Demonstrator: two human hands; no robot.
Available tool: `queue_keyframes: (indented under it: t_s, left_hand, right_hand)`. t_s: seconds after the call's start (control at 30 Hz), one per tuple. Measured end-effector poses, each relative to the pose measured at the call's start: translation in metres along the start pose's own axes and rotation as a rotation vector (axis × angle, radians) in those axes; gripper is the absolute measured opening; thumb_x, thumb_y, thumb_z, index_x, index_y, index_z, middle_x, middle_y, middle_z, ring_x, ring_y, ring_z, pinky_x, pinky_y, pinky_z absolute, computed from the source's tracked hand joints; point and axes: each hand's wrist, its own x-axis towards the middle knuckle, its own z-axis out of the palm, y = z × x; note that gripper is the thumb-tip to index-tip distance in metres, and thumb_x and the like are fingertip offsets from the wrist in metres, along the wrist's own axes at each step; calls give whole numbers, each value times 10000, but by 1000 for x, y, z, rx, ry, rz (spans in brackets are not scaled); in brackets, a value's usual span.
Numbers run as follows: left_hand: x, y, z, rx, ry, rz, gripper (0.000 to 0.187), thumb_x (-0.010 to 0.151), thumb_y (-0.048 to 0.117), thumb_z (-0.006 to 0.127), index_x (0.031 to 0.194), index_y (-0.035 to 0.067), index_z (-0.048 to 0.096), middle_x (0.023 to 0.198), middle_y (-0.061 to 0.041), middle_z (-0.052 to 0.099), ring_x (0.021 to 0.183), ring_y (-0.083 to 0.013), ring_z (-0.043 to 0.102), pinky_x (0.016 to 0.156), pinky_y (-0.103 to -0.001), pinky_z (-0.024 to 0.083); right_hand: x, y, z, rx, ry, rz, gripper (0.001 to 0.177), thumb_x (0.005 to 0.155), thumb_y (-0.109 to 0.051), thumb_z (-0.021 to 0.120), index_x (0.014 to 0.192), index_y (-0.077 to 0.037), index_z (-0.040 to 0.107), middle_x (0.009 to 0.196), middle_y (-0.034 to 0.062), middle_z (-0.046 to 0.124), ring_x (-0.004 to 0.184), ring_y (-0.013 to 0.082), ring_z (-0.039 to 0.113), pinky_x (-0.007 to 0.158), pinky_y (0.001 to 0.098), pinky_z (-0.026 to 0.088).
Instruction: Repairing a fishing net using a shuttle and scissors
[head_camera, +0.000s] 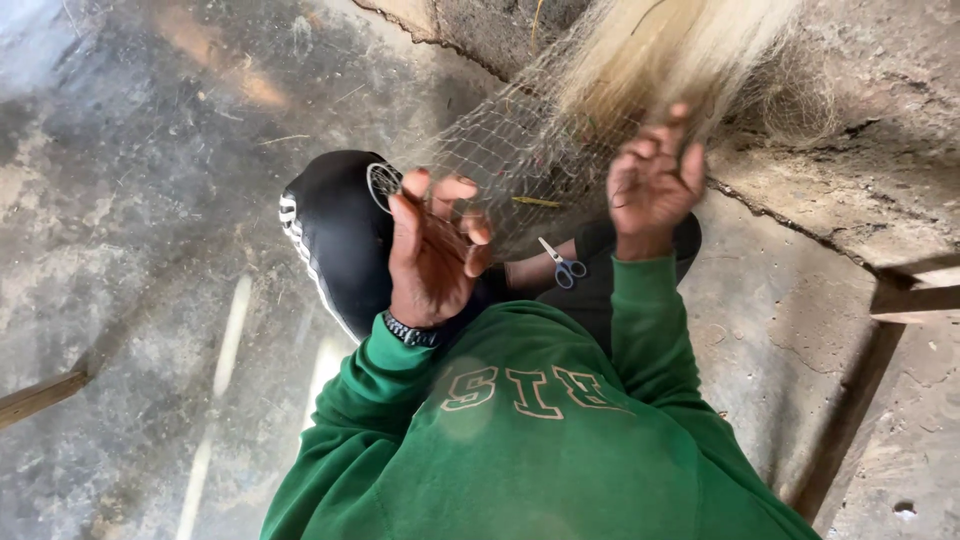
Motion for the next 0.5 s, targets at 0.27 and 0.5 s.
queue_keyframes:
  t_s: [0.27, 0.5]
  left_hand:
    - [20, 25, 1, -13, 64, -48, 269, 964, 413, 358, 1109, 241, 505, 1150, -44, 586, 763, -217, 594, 499, -247, 462]
    - [40, 15, -24, -5, 119, -93, 323, 930, 411, 355, 1097, 200, 533, 1140, -57, 599, 894, -241, 642, 672, -326, 579]
  right_hand:
    - [-17, 27, 162, -276, -230, -120, 138, 893, -134, 565, 962, -15, 553, 746, 83, 666, 586, 158, 657, 516, 268, 556]
    - [-25, 74, 128, -377, -156, 12, 192, 855, -120, 468, 1042, -84, 485, 543, 88, 546, 470, 225, 594, 464, 416, 506]
